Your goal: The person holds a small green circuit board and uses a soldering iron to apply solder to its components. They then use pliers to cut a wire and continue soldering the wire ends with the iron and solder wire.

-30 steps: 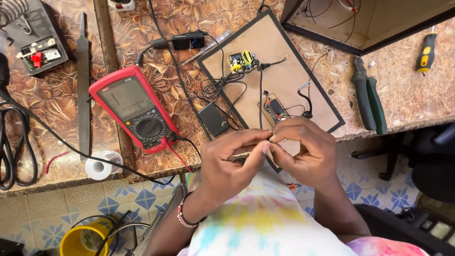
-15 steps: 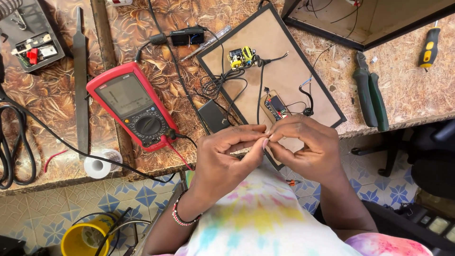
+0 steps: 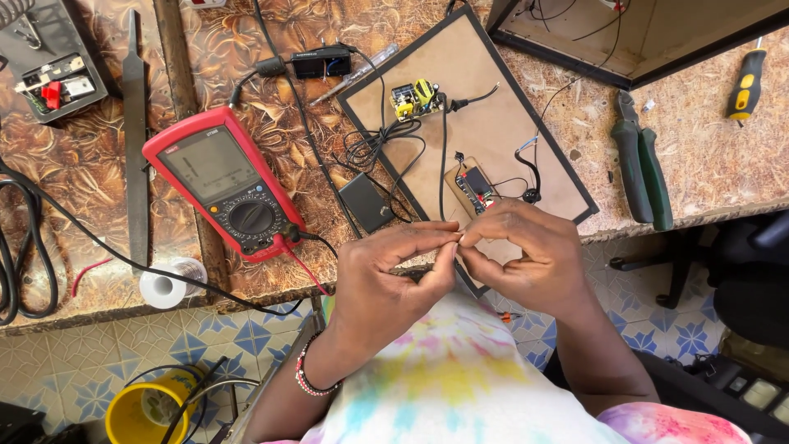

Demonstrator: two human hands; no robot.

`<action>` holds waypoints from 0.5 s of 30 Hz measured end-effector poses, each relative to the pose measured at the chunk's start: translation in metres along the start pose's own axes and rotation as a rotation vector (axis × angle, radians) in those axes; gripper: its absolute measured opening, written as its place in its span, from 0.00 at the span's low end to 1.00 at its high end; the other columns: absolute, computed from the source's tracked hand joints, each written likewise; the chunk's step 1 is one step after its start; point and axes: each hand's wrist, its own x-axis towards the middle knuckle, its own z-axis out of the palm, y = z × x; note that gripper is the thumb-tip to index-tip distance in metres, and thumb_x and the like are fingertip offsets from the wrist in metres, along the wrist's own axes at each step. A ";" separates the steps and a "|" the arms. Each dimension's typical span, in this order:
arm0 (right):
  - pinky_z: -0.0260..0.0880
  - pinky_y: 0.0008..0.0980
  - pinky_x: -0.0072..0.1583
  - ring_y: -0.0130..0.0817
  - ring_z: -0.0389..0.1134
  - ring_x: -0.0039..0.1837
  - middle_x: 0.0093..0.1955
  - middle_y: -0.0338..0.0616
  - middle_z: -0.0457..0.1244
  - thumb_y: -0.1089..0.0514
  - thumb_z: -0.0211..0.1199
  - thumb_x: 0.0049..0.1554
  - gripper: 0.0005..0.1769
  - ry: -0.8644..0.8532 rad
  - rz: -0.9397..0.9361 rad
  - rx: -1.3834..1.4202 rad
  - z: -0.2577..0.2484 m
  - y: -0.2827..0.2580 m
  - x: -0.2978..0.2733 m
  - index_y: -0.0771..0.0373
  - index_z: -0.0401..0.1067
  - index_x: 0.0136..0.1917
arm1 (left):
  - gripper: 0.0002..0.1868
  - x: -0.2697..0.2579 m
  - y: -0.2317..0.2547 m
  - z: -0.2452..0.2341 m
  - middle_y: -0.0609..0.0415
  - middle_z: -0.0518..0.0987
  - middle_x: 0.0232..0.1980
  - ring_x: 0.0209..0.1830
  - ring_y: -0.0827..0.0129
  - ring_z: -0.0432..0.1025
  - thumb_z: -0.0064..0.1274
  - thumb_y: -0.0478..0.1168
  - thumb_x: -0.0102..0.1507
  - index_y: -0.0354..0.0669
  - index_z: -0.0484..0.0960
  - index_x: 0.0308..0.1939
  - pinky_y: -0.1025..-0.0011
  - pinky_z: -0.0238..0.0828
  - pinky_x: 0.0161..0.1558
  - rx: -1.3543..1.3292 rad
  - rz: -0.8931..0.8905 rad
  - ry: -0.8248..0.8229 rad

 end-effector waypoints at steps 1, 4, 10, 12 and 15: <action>0.76 0.33 0.44 0.37 0.71 0.36 0.37 0.46 0.69 0.72 0.75 0.48 0.08 0.000 0.000 0.000 0.001 0.002 0.000 0.63 0.80 0.40 | 0.04 0.000 -0.001 0.001 0.43 0.88 0.38 0.45 0.50 0.85 0.64 0.31 0.58 0.39 0.90 0.36 0.65 0.83 0.43 0.000 0.000 0.000; 0.74 0.33 0.42 0.38 0.69 0.35 0.35 0.45 0.67 0.71 0.73 0.50 0.07 0.018 -0.038 -0.017 0.004 0.008 -0.003 0.63 0.78 0.39 | 0.04 -0.003 -0.001 0.004 0.46 0.89 0.37 0.43 0.51 0.85 0.63 0.31 0.58 0.42 0.90 0.36 0.65 0.83 0.41 0.091 0.038 0.034; 0.75 0.31 0.43 0.38 0.69 0.34 0.35 0.43 0.67 0.71 0.72 0.50 0.06 0.056 -0.139 -0.037 0.008 0.024 -0.013 0.63 0.78 0.37 | 0.04 -0.006 -0.009 0.011 0.48 0.88 0.35 0.41 0.51 0.85 0.64 0.31 0.56 0.44 0.90 0.34 0.64 0.83 0.40 0.142 0.076 0.062; 0.75 0.33 0.42 0.39 0.68 0.34 0.34 0.45 0.66 0.71 0.72 0.49 0.07 0.041 -0.214 -0.031 0.009 0.034 -0.016 0.63 0.77 0.35 | 0.04 -0.001 -0.006 0.011 0.49 0.88 0.32 0.37 0.53 0.85 0.62 0.30 0.56 0.41 0.89 0.31 0.69 0.83 0.38 0.068 0.014 0.041; 0.74 0.37 0.40 0.41 0.69 0.33 0.33 0.47 0.65 0.72 0.69 0.51 0.06 0.060 -0.281 -0.017 0.010 0.036 -0.013 0.66 0.77 0.34 | 0.03 -0.002 -0.009 0.013 0.49 0.87 0.31 0.36 0.54 0.85 0.63 0.29 0.55 0.40 0.88 0.30 0.71 0.83 0.37 0.032 -0.003 0.053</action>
